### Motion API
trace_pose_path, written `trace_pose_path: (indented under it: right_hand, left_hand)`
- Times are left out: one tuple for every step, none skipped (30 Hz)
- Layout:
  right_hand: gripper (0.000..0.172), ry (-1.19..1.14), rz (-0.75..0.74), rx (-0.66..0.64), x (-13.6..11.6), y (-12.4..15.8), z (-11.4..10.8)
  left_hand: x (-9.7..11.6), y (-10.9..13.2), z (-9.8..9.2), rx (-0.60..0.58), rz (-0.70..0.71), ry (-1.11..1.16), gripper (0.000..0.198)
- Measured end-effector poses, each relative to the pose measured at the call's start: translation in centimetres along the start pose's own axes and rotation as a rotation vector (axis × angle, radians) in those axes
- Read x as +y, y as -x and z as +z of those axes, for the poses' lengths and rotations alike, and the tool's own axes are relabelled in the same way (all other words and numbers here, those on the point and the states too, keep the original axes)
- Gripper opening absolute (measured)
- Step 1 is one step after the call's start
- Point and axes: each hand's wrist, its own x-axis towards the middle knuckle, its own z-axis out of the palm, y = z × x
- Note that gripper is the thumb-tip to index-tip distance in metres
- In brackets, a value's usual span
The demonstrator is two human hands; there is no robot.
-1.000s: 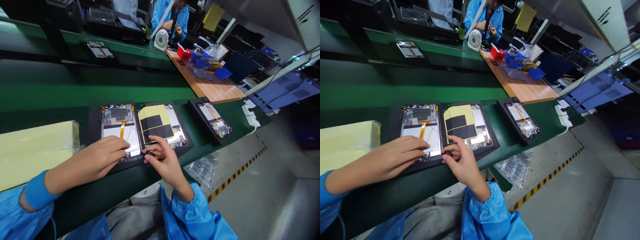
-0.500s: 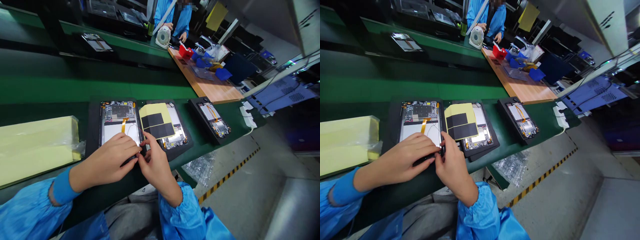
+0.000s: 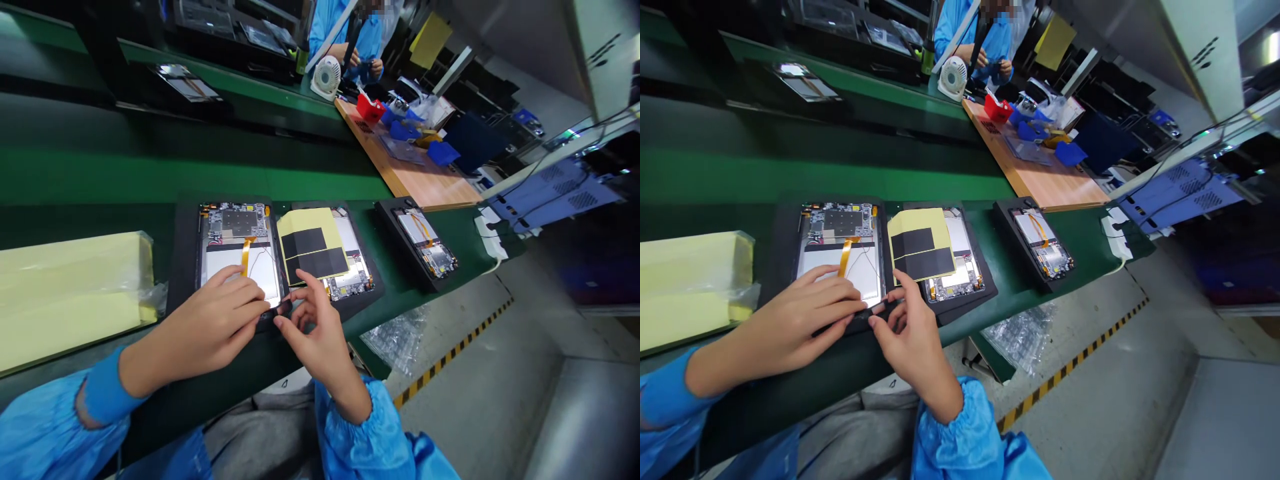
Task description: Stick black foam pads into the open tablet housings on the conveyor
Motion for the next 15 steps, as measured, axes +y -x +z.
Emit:
trace_pose_path:
  right_hand:
    - [0.071,0.026,-0.023,0.013,0.0,0.0,0.1]
    - [0.07,0.033,-0.034,0.017,0.1,0.0,0.2]
    - [0.069,0.024,-0.034,0.01,0.1,0.0,0.2]
    - [0.067,0.003,-0.025,-0.006,0.1,0.0,0.2]
    - [0.063,-0.021,-0.015,-0.021,0.1,-0.1,0.2]
    - [0.058,-0.043,-0.006,-0.03,0.2,-0.2,0.1]
    - [0.053,-0.059,0.003,-0.031,0.2,-0.3,0.1]
    - [0.048,-0.068,0.01,-0.027,0.2,-0.4,0.1]
    - [0.045,-0.071,0.015,-0.018,0.3,-0.5,0.1]
    - [0.042,-0.071,0.018,-0.008,0.3,-0.6,0.1]
    - [0.041,-0.072,0.02,-0.007,0.3,-0.7,0.2]
    - [0.04,-0.073,0.024,-0.015,0.3,-0.8,0.2]
    - [0.039,-0.073,0.026,-0.025,0.2,-0.9,0.2]
    - [0.039,-0.069,0.026,-0.035,0.1,-1.0,0.1]
    - [0.039,-0.061,0.024,-0.045,0.0,-1.1,0.1]
  left_hand:
    - [-0.2,0.2,-0.2,0.006,0.016,-0.019,0.028]
    - [-0.4,0.5,-0.4,0.011,0.033,-0.028,0.029]
    - [-0.7,0.7,-0.6,0.014,0.049,-0.029,0.029]
    - [-0.9,1.0,-0.8,0.017,0.064,-0.027,0.03]
    - [-1.2,1.1,-1.0,0.019,0.08,-0.024,0.03]
    - [-1.5,1.2,-1.1,0.02,0.095,-0.021,0.03]
    - [-1.7,1.3,-1.3,0.018,0.111,-0.019,0.03]
    - [-2.0,1.3,-1.3,0.016,0.122,-0.019,0.03]
    - [-2.3,1.2,-1.4,0.011,0.131,-0.016,0.029]
    - [-2.6,1.0,-1.4,0.004,0.141,-0.009,0.029]
    - [-2.8,0.9,-1.5,-0.006,0.146,0.002,0.028]
    - [-3.1,0.7,-1.5,-0.016,0.146,0.014,0.027]
    - [-3.4,0.6,-1.5,-0.028,0.143,0.028,0.026]
    - [-3.7,0.5,-1.5,-0.04,0.139,0.045,0.026]
    - [-3.9,0.5,-1.5,-0.054,0.132,0.064,0.025]
